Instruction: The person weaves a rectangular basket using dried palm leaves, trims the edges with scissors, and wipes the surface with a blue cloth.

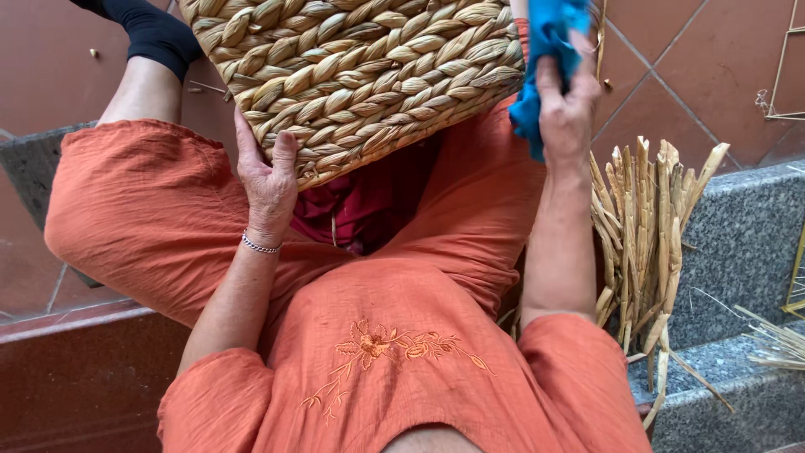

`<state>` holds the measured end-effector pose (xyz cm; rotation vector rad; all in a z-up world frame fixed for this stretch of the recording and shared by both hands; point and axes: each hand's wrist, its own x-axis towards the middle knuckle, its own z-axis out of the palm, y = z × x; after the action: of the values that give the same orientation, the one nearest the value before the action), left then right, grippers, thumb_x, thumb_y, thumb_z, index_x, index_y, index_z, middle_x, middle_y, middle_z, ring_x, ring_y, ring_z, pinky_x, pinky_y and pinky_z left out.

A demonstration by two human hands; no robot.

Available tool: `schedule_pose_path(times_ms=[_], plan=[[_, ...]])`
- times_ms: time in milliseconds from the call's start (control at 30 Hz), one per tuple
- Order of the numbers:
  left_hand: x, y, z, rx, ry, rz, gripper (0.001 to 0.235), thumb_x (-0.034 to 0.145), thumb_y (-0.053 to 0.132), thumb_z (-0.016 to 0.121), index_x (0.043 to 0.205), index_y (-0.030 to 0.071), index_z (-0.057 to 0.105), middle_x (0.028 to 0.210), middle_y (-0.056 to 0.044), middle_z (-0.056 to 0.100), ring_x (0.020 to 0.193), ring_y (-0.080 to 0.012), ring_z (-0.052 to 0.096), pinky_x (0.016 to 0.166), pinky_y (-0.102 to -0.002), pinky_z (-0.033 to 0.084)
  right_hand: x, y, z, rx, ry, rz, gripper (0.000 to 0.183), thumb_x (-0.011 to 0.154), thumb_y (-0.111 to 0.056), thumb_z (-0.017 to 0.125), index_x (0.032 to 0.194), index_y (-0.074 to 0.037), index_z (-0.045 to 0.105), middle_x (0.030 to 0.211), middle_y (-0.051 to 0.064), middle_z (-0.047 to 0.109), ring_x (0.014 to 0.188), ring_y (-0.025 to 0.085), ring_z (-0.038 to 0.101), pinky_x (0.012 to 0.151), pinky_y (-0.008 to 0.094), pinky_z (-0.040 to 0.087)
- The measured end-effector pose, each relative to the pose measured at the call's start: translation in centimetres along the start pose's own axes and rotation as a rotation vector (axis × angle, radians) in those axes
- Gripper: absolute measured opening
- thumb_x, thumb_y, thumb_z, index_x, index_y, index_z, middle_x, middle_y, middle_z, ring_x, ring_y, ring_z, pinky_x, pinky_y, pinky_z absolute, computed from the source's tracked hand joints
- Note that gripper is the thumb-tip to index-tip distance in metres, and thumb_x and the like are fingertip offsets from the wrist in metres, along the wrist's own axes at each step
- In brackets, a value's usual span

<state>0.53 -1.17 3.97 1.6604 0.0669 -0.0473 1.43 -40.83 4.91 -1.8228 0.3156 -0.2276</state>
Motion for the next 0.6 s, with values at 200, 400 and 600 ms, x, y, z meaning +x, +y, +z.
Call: schedule_pose_path(times_ms=[200,400,600], plan=[[4.0,3.5,-4.9,0.049,-0.041,-0.058,0.069,0.114,0.031,0.064,0.165,0.0,0.03,0.149,-0.016,0.058,0.129,-0.0222,0.057,0.113,-0.035,0.051,-3.9,-1.4,3.5,-0.104,-0.062,-0.061,0.035,0.109,-0.012,0.068,0.141,-0.004,0.056,0.12,0.006,0.069,0.108,0.018,0.065,0.097,0.031,0.054],[7.7,2.3,-9.0,0.522,-0.065,0.09,0.068,0.117,0.048,0.066,0.155,-0.003,0.042,0.138,-0.017,0.067,0.127,-0.0267,0.067,0.111,-0.038,0.057,-9.0,-1.8,8.2,-0.17,-0.012,-0.197,0.04,0.103,-0.007,0.072,0.138,-0.002,0.054,0.138,0.015,0.058,0.129,0.03,0.059,0.112,0.039,0.047],[7.8,1.5,-8.7,0.734,0.049,0.104,0.085,0.111,0.062,0.07,0.158,-0.004,0.043,0.131,-0.022,0.072,0.119,-0.0334,0.073,0.098,-0.042,0.06,4.0,1.4,9.5,-0.203,-0.023,-0.343,0.042,0.114,-0.012,0.065,0.15,0.001,0.049,0.146,0.02,0.06,0.136,0.034,0.06,0.117,0.043,0.049]])
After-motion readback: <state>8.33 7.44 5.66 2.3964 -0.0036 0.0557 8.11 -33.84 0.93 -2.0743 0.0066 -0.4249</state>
